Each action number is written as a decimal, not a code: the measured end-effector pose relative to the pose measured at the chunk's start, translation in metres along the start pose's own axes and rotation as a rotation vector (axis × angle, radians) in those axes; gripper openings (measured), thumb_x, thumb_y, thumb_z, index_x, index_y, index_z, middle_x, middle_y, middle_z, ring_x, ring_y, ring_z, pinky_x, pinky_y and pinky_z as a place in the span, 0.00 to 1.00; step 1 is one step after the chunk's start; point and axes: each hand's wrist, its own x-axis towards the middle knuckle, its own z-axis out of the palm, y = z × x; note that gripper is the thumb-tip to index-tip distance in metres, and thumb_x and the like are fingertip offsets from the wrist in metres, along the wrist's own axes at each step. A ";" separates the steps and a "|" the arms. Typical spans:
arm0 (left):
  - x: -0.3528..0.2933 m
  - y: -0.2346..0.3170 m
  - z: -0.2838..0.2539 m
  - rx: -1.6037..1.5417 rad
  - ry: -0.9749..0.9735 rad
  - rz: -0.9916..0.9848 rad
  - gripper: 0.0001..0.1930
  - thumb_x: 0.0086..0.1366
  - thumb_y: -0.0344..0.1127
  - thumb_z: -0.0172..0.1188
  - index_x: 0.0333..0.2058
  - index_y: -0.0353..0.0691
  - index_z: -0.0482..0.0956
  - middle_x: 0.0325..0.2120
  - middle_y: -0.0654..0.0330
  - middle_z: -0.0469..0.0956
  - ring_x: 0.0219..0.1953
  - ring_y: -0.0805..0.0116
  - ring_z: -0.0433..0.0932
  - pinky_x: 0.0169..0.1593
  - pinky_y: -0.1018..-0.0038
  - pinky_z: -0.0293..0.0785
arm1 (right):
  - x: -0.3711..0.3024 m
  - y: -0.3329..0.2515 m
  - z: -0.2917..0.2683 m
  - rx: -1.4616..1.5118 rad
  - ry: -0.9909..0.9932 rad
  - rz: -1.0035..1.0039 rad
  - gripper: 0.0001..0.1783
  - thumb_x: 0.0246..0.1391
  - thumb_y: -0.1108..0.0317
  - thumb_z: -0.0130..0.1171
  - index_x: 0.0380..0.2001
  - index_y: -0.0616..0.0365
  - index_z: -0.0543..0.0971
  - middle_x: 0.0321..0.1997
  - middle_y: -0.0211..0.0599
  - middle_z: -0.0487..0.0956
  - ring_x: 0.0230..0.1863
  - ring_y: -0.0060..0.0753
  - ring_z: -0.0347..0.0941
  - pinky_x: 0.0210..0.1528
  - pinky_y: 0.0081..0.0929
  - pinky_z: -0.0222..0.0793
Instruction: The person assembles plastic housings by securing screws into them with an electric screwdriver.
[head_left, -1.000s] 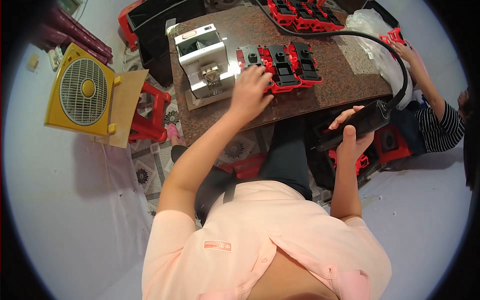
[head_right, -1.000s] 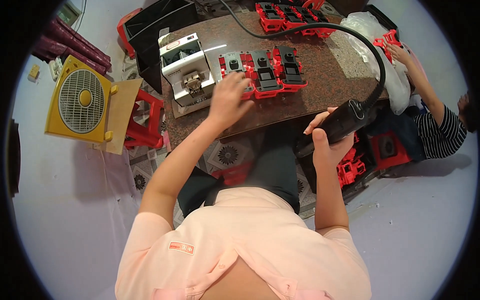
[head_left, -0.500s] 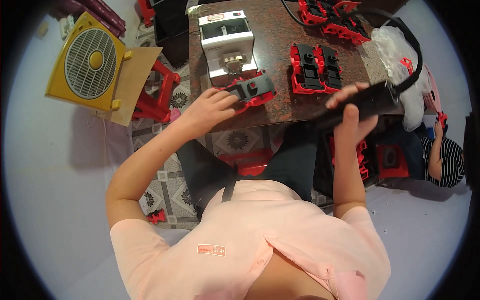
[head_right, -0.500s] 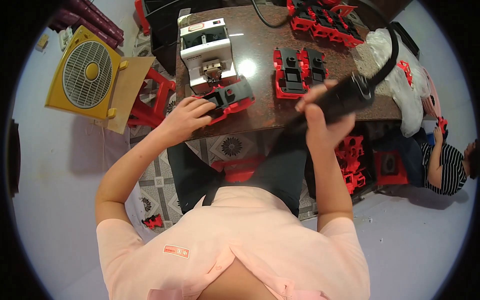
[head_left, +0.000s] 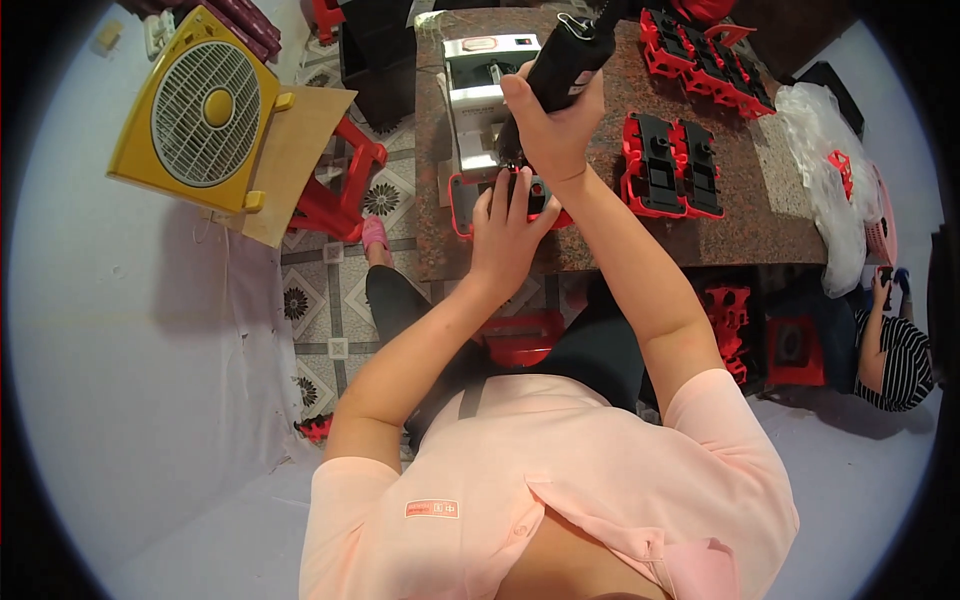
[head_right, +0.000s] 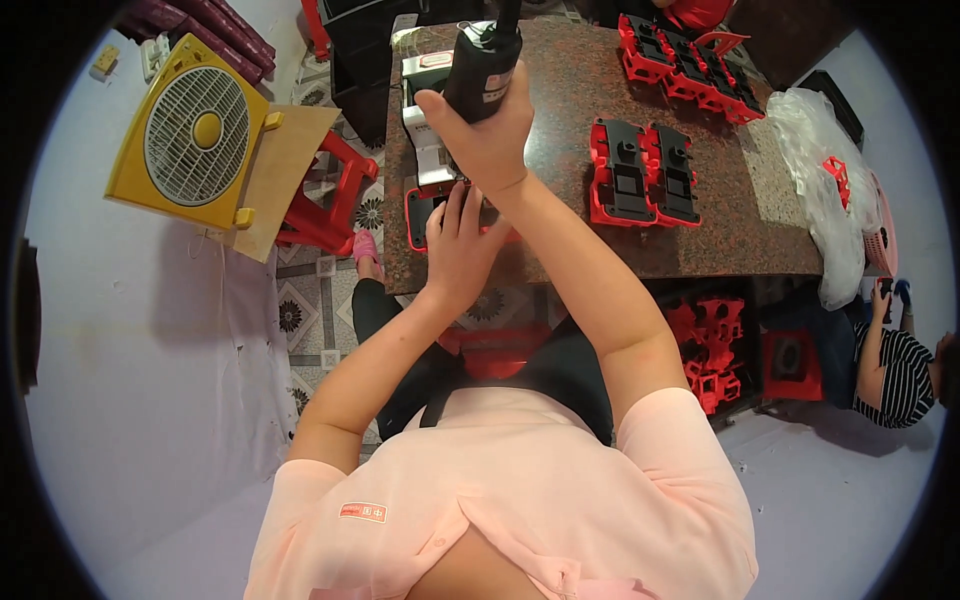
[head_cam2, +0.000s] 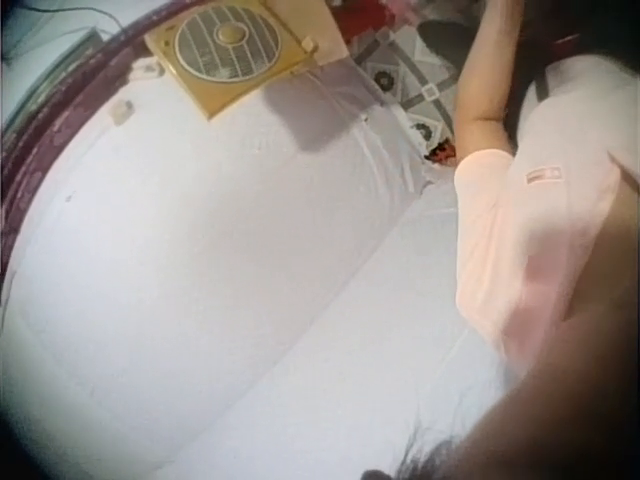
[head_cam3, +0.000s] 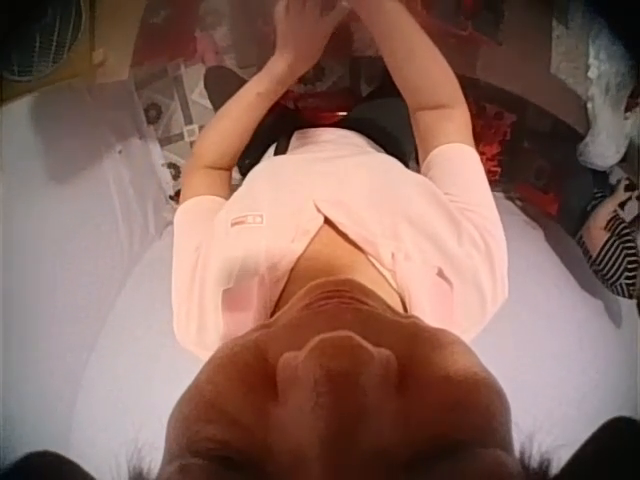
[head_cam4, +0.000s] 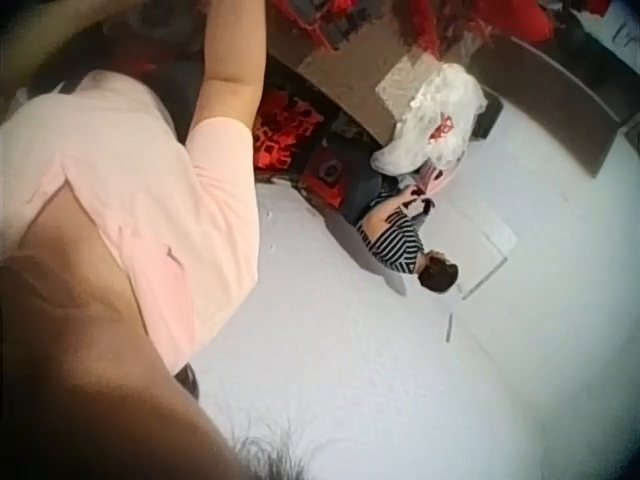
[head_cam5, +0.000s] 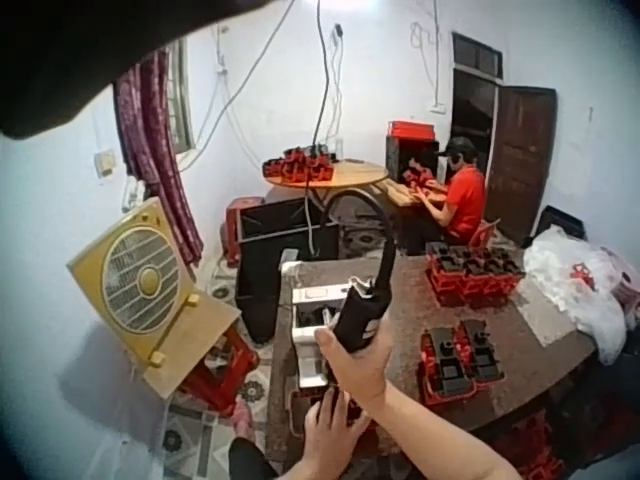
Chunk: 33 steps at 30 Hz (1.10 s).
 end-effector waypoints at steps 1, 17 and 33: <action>0.000 -0.004 0.003 0.033 0.037 0.034 0.31 0.53 0.33 0.65 0.58 0.57 0.71 0.62 0.43 0.63 0.64 0.41 0.64 0.58 0.52 0.64 | 0.000 -0.003 0.000 0.000 -0.006 0.005 0.29 0.48 0.64 0.77 0.45 0.60 0.69 0.33 0.28 0.78 0.33 0.18 0.74 0.34 0.19 0.72; -0.004 0.004 -0.011 -0.094 0.049 -0.066 0.28 0.54 0.30 0.62 0.56 0.56 0.75 0.59 0.46 0.67 0.60 0.40 0.67 0.57 0.52 0.66 | 0.011 0.006 -0.002 0.002 -0.104 -0.046 0.19 0.56 0.74 0.69 0.41 0.60 0.67 0.29 0.33 0.79 0.28 0.21 0.75 0.30 0.20 0.73; -0.003 0.007 -0.013 -0.166 0.060 -0.118 0.24 0.54 0.34 0.67 0.52 0.55 0.79 0.58 0.49 0.69 0.60 0.41 0.67 0.56 0.54 0.65 | 0.015 -0.034 0.045 0.141 -0.141 0.050 0.13 0.63 0.64 0.62 0.35 0.62 0.71 0.24 0.35 0.77 0.19 0.26 0.74 0.23 0.24 0.71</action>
